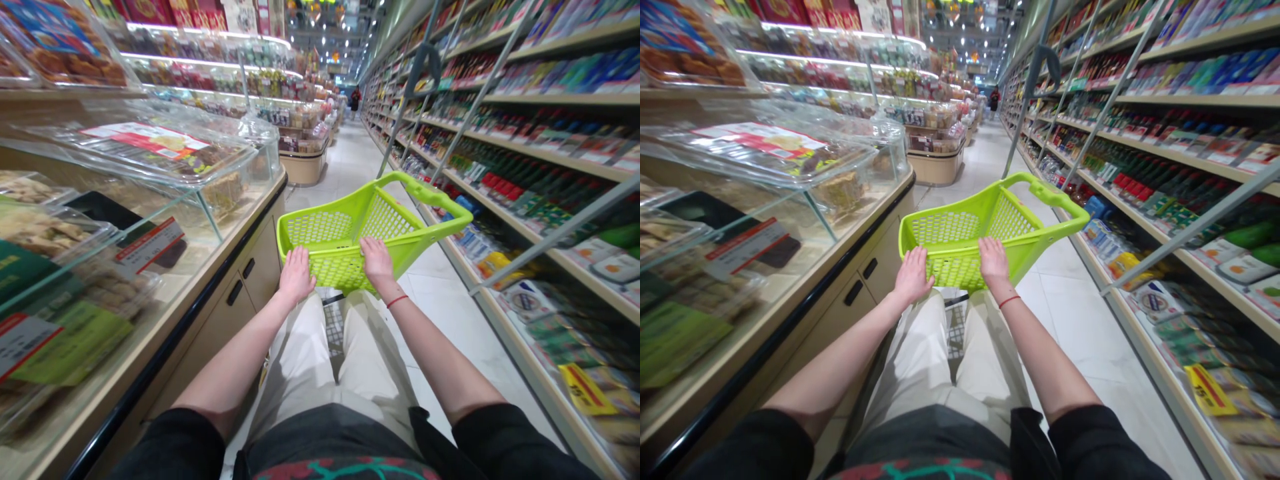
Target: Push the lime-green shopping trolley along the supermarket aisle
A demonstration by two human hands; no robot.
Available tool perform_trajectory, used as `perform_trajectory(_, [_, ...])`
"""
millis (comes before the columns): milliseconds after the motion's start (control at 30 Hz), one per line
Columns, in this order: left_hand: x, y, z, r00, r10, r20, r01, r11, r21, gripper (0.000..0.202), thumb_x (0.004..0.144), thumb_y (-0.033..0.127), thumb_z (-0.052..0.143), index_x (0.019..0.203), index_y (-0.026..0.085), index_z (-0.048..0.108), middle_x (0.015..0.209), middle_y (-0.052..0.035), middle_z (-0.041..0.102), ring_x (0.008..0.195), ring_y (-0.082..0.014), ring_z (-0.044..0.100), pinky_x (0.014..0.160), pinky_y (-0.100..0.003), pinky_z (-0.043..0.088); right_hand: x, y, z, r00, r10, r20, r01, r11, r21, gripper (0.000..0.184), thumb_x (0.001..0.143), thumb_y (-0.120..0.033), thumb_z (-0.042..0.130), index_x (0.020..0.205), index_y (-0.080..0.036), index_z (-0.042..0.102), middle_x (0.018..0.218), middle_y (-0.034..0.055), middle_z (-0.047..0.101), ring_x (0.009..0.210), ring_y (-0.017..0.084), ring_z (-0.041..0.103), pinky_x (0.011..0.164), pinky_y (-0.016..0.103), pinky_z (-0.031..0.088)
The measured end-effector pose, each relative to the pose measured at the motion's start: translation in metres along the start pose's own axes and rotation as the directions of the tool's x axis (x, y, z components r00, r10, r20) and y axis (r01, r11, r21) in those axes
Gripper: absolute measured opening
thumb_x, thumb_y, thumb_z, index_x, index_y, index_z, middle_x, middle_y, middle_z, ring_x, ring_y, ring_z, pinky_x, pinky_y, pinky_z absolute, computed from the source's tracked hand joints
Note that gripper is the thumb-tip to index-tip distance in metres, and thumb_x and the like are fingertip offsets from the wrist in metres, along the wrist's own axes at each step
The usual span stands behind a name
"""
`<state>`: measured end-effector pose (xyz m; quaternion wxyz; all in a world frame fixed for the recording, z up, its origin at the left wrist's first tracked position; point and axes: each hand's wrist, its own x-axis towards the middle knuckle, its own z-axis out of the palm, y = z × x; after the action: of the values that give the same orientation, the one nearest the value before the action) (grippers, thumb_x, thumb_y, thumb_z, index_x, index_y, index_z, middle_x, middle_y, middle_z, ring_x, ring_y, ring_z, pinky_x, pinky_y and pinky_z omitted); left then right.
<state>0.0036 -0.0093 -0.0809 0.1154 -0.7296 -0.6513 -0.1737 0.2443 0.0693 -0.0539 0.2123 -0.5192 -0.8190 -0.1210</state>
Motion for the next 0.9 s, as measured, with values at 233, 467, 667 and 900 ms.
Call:
perform_trajectory(233, [0.000, -0.002, -0.001, 1.000, 0.008, 0.003, -0.008, 0.999, -0.034, 0.079, 0.081, 0.034, 0.058, 0.147, -0.003, 0.035, 0.154, -0.0259, 0.041, 0.148, -0.0345, 0.035, 0.126, -0.047, 0.022, 0.008, -0.073, 0.017, 0.998, -0.004, 0.067, -0.002, 0.996, 0.095, 0.054, 0.090, -0.003, 0.041, 0.142, -0.003, 0.052, 0.147, 0.0208, 0.055, 0.141, 0.025, 0.046, 0.123, 0.045, 0.027])
perform_trajectory(467, [0.000, -0.005, -0.001, 1.000, 0.030, 0.003, -0.030, 0.998, -0.052, 0.076, 0.083, 0.032, 0.054, 0.147, -0.001, 0.034, 0.154, -0.0254, 0.043, 0.147, -0.0339, 0.037, 0.124, -0.048, 0.025, 0.018, -0.124, 0.022, 0.968, -0.222, 0.120, 0.186, 0.949, 0.255, 0.058, 0.086, -0.004, 0.048, 0.144, -0.007, 0.051, 0.150, 0.0172, 0.052, 0.143, 0.021, 0.045, 0.125, 0.041, 0.027])
perform_trajectory(667, [0.001, -0.005, -0.002, 1.000, 0.027, 0.012, -0.027, 0.999, -0.021, 0.077, 0.081, 0.034, 0.057, 0.145, -0.003, 0.035, 0.151, -0.0268, 0.045, 0.145, -0.0358, 0.039, 0.125, -0.047, 0.024, 0.010, -0.086, 0.023, 0.967, -0.241, 0.079, 0.219, 0.950, 0.222, 0.059, 0.087, -0.001, 0.041, 0.144, -0.012, 0.053, 0.150, 0.0133, 0.053, 0.141, 0.020, 0.047, 0.123, 0.041, 0.029])
perform_trajectory(900, [-0.002, -0.012, -0.001, 0.999, 0.032, 0.002, -0.032, 0.999, -0.020, 0.075, 0.084, 0.034, 0.055, 0.148, 0.003, 0.033, 0.153, -0.0240, 0.044, 0.146, -0.0344, 0.038, 0.124, -0.048, 0.026, -0.006, -0.020, 0.014, 0.998, -0.067, -0.009, 0.067, 0.996, 0.054, 0.055, 0.090, -0.004, 0.037, 0.143, -0.009, 0.053, 0.149, 0.0163, 0.054, 0.142, 0.025, 0.045, 0.123, 0.048, 0.025])
